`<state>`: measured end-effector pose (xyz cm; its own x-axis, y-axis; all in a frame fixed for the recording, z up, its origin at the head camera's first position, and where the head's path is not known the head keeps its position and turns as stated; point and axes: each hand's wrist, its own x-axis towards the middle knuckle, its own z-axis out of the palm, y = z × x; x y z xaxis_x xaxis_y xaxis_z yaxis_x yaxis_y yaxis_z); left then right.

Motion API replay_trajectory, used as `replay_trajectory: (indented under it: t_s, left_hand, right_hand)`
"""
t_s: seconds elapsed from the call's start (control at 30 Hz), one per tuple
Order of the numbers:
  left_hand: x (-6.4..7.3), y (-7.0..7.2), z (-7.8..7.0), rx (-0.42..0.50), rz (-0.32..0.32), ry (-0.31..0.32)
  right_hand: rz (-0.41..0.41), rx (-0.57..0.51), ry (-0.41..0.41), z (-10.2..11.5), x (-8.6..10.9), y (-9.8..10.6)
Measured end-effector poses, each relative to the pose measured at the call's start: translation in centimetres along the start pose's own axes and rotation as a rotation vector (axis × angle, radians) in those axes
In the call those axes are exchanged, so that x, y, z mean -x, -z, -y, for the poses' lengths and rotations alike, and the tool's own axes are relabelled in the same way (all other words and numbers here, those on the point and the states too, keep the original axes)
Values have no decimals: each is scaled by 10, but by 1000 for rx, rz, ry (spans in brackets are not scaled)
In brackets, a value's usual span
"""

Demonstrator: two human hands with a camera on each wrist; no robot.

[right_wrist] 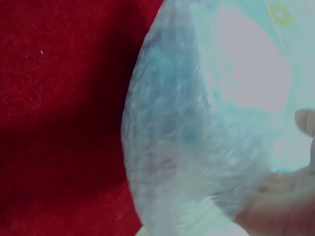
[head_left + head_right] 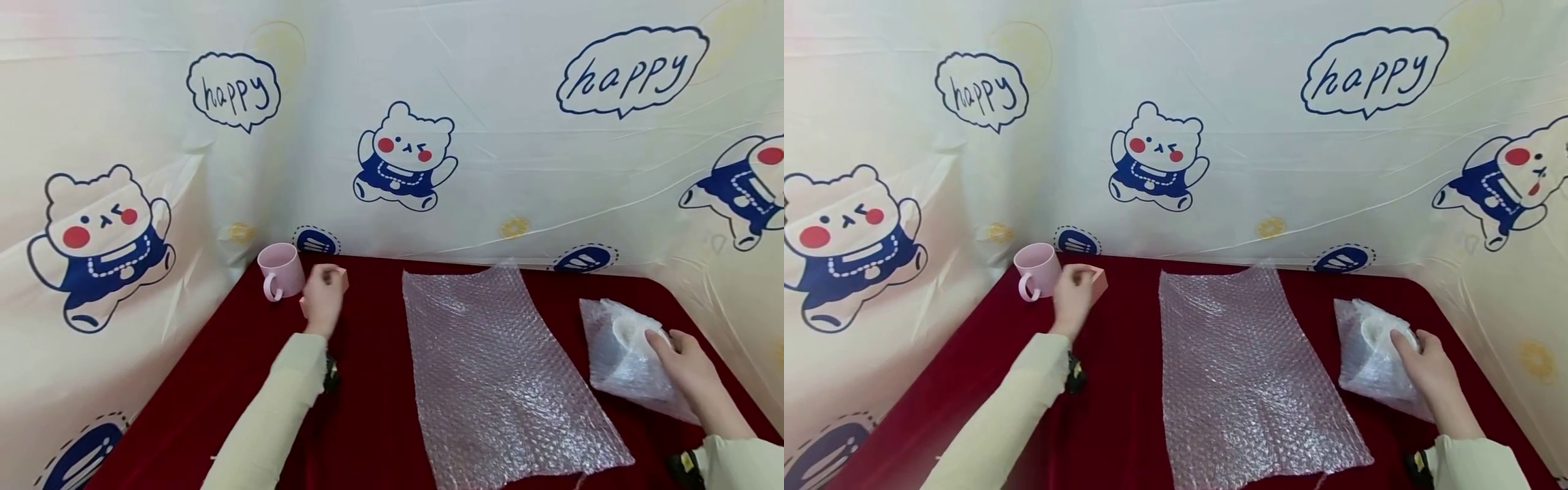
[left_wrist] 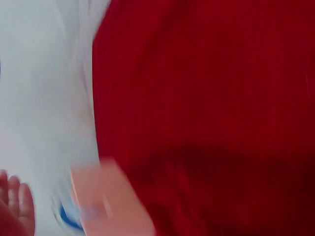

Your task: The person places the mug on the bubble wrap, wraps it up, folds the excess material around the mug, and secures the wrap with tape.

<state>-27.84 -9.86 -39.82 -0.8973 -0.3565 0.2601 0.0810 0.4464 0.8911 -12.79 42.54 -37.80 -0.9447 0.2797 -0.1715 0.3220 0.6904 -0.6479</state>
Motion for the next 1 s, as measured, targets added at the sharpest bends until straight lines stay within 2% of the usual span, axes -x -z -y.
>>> replay_trajectory:
  t_s: [0.07, 0.13, 0.2, 0.3, 0.4, 0.53, 0.7, 0.8, 0.9, 1.0]
  left_hand:
    - [-12, 18, 13, 24, -115, 29]
    - [-23, 34, 25, 36, -187, 60]
    - [-30, 49, 36, 23, -232, 104]
    - [-37, 65, 51, -12, -233, 159]
    - [-41, 76, 62, -50, -172, 200]
    - [-46, 85, 73, -91, -43, 262]
    - [-46, 90, 76, -101, 79, 309]
    - [-46, 90, 78, -105, 107, 296]
    - [-46, 89, 80, -100, 109, 283]
    - [-47, 89, 84, -94, 87, 283]
  right_hand:
    - [-85, 19, 26, 5, 7, -4]
    - [-182, 17, 50, 13, 15, -9]
    - [-285, -2, 78, 24, 23, -16]
    - [-399, -35, 111, 38, 36, -28]
    - [-441, -54, 155, 50, 45, -40]
    - [-366, -28, 237, 59, 50, -56]
    - [-162, 62, 257, 59, 47, -76]
    - [-64, 110, 243, 58, 45, -86]
    - [-44, 164, 264, 55, 42, -97]
    - [-10, 236, 248, 54, 38, -105]
